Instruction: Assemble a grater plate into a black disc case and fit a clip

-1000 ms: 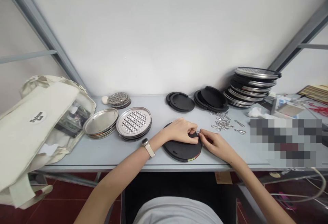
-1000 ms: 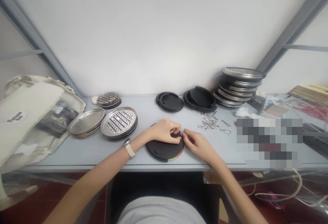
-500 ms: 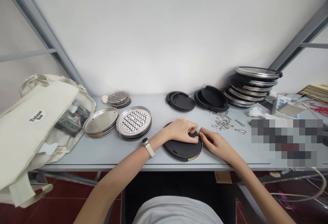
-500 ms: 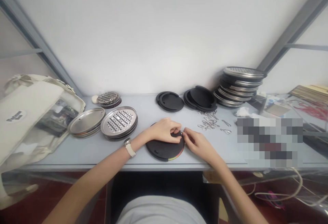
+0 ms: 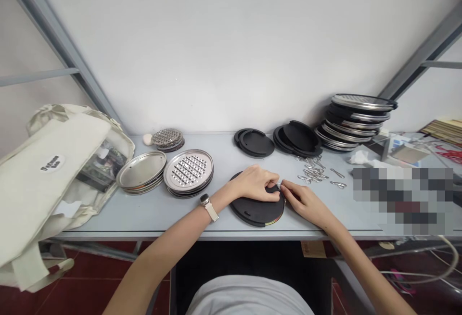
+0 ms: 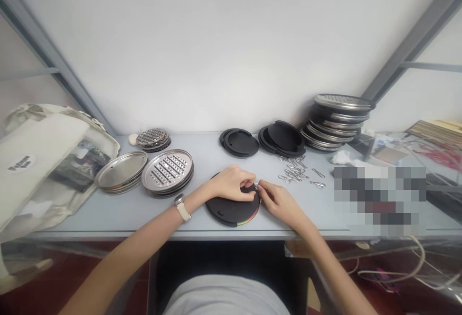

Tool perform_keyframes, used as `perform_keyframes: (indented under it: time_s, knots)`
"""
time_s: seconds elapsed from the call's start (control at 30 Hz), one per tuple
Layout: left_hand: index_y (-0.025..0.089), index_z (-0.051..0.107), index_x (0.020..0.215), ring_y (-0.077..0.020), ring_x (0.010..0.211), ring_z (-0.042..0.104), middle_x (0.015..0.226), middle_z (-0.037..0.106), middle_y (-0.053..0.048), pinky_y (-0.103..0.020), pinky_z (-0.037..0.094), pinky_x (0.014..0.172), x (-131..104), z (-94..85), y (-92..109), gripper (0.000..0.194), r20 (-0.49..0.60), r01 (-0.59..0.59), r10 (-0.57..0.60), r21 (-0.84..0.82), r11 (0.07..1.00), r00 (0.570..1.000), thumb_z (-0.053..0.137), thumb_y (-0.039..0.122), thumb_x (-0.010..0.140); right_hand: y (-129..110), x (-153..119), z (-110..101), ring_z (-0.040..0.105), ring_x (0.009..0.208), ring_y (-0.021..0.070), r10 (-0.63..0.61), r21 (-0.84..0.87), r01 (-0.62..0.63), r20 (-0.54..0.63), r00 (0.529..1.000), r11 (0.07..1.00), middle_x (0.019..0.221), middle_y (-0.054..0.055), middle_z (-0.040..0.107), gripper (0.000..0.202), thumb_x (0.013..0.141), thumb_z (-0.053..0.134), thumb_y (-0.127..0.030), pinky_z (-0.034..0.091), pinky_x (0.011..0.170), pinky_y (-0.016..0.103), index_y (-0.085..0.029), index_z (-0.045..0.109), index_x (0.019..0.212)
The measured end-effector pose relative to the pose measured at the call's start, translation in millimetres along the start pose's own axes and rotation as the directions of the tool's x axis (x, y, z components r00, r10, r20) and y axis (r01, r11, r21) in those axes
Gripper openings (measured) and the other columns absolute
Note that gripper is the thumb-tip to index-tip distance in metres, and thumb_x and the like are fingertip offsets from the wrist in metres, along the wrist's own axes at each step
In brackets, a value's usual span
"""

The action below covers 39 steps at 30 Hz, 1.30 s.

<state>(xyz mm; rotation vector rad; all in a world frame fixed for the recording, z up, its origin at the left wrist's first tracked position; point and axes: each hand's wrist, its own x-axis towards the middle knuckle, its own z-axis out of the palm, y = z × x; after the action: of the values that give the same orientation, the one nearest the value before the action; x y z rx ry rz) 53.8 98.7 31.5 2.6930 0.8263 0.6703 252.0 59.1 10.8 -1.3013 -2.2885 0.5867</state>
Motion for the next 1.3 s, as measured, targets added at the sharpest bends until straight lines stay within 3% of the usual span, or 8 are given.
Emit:
perform_keyframes:
  time_s: [0.87, 1.07, 1.3]
  knots:
    - [0.020, 0.043, 0.065, -0.0094, 0.053, 0.042, 0.058, 0.052, 0.005, -0.025, 0.028, 0.057, 1.0, -3.8, 4.8, 0.020, 0.044, 0.023, -0.024, 0.019, 1.000, 0.999, 0.058, 0.032, 0.072, -4.4, 3.8, -6.6, 0.052, 0.060, 0.0165, -0.016, 0.009, 0.016, 0.059, 0.998, 1.000, 0.068, 0.001, 0.059, 0.029, 0.096, 0.031, -0.033, 0.039, 0.062, 0.028, -0.021, 0.052, 0.079]
    - [0.020, 0.039, 0.066, -0.0089, 0.052, 0.039, 0.057, 0.050, 0.007, -0.024, 0.028, 0.056, 0.3, -0.2, 1.9, 0.024, 0.013, -0.004, 0.004, 0.021, 1.000, 1.000, 0.057, 0.033, 0.073, -0.8, 3.7, -2.8, 0.046, 0.055, 0.0142, -0.004, -0.002, 0.004, 0.034, 0.999, 1.000, 0.058, -0.003, 0.049, 0.032, 0.096, 0.032, -0.037, 0.035, 0.056, 0.026, -0.022, 0.042, 0.069]
    - [0.020, 0.042, 0.068, -0.0109, 0.056, 0.046, 0.063, 0.057, 0.004, -0.027, 0.032, 0.065, 0.0, 0.6, 3.3, 0.022, 0.024, -0.041, 0.039, 0.081, 0.996, 0.999, 0.055, 0.034, 0.076, 2.8, 0.9, -0.2, 0.042, 0.054, 0.0126, 0.000, 0.022, 0.000, 0.019, 1.000, 1.000, 0.058, -0.004, 0.045, 0.030, 0.095, 0.034, -0.036, 0.033, 0.054, 0.025, -0.021, 0.039, 0.069]
